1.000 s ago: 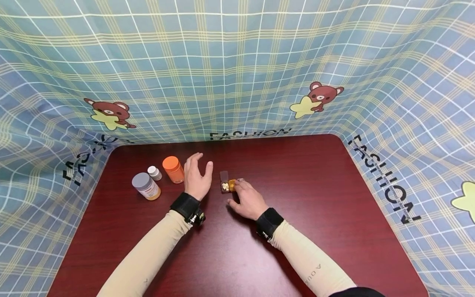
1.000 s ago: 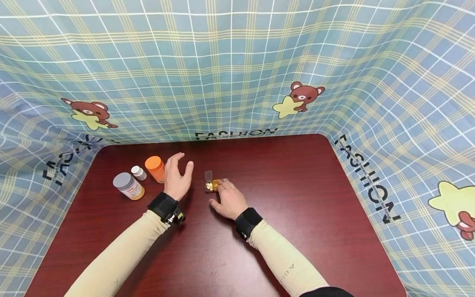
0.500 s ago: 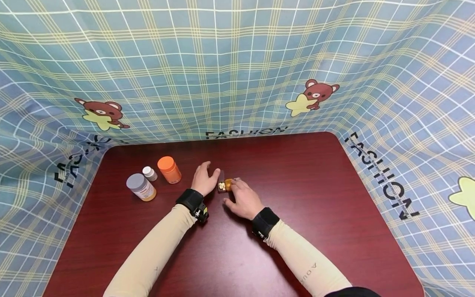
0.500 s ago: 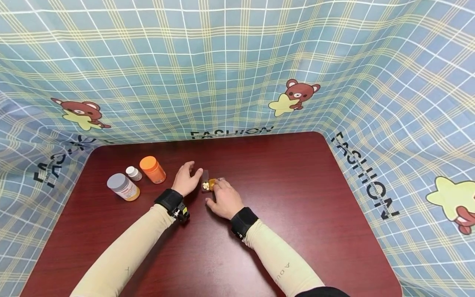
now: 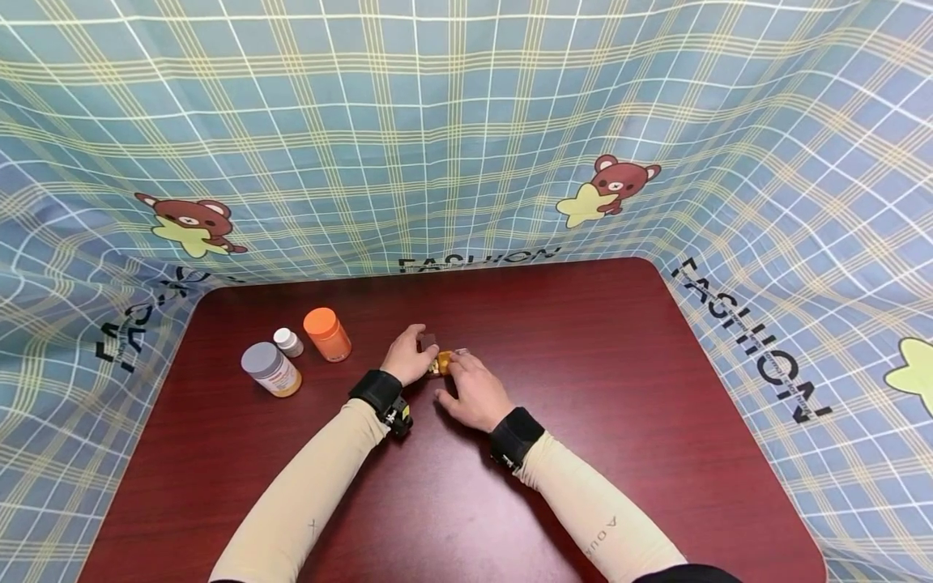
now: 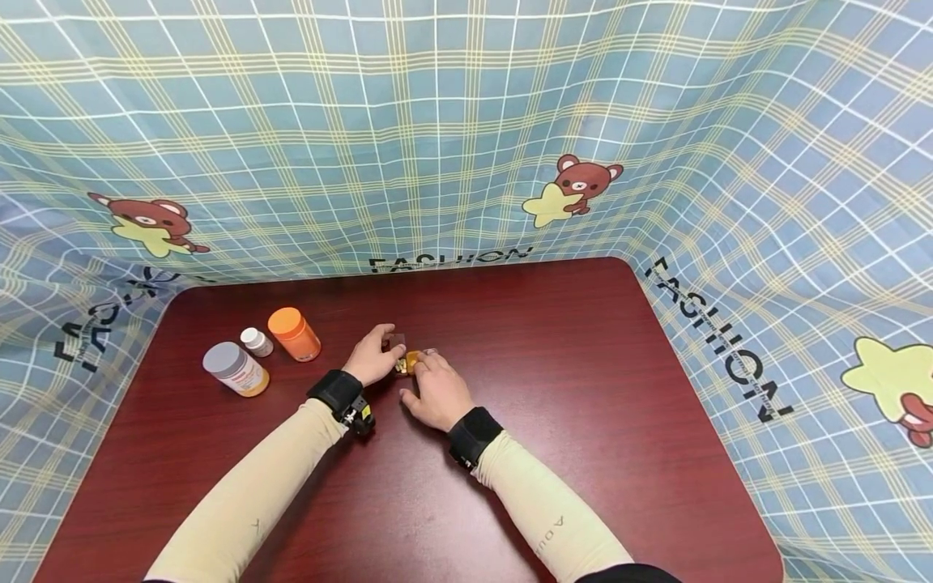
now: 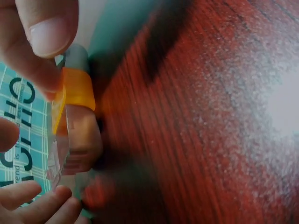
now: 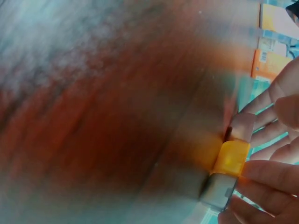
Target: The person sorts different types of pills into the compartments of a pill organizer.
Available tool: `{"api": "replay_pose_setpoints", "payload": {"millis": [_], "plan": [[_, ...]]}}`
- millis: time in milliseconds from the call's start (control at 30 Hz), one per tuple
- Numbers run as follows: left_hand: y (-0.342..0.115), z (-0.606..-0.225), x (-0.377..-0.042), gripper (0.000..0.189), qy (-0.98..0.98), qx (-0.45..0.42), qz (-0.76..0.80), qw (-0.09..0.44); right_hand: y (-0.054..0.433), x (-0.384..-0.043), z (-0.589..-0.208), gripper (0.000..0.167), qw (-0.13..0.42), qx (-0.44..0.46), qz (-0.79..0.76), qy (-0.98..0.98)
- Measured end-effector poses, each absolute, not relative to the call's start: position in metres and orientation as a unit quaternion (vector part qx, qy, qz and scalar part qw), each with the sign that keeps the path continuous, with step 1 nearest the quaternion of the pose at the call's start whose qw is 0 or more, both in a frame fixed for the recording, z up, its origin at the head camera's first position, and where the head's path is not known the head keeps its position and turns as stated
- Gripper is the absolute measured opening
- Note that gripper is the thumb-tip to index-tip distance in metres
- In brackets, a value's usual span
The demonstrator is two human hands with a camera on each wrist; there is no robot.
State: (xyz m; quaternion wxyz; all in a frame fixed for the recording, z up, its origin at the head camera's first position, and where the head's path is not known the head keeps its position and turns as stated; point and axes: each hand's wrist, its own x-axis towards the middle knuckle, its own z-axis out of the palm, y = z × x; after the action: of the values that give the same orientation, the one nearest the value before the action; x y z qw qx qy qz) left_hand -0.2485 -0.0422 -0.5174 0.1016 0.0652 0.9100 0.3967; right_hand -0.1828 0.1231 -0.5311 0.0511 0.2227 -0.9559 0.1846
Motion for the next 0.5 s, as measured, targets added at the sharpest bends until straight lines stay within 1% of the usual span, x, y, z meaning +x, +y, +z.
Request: {"api": "replay_pose_setpoints", "payload": {"millis": [133, 367, 500], "plan": [[-0.041, -0.519, -0.247, 0.056, 0.912, 0.062, 0.395, 0.096, 0.122, -0.182, -0.530, 0.055, 0.050, 0.222, 0.181, -0.957], [-0.038, -0.513, -0.242, 0.051, 0.908, 0.062, 0.412, 0.044, 0.121, -0.182, -0.532, 0.055, 0.054, 0.224, 0.176, -0.957], [-0.036, -0.506, -0.235, 0.050, 0.919, 0.087, 0.384, 0.017, 0.122, -0.183, -0.533, 0.050, 0.064, 0.231, 0.180, -0.954]]}}
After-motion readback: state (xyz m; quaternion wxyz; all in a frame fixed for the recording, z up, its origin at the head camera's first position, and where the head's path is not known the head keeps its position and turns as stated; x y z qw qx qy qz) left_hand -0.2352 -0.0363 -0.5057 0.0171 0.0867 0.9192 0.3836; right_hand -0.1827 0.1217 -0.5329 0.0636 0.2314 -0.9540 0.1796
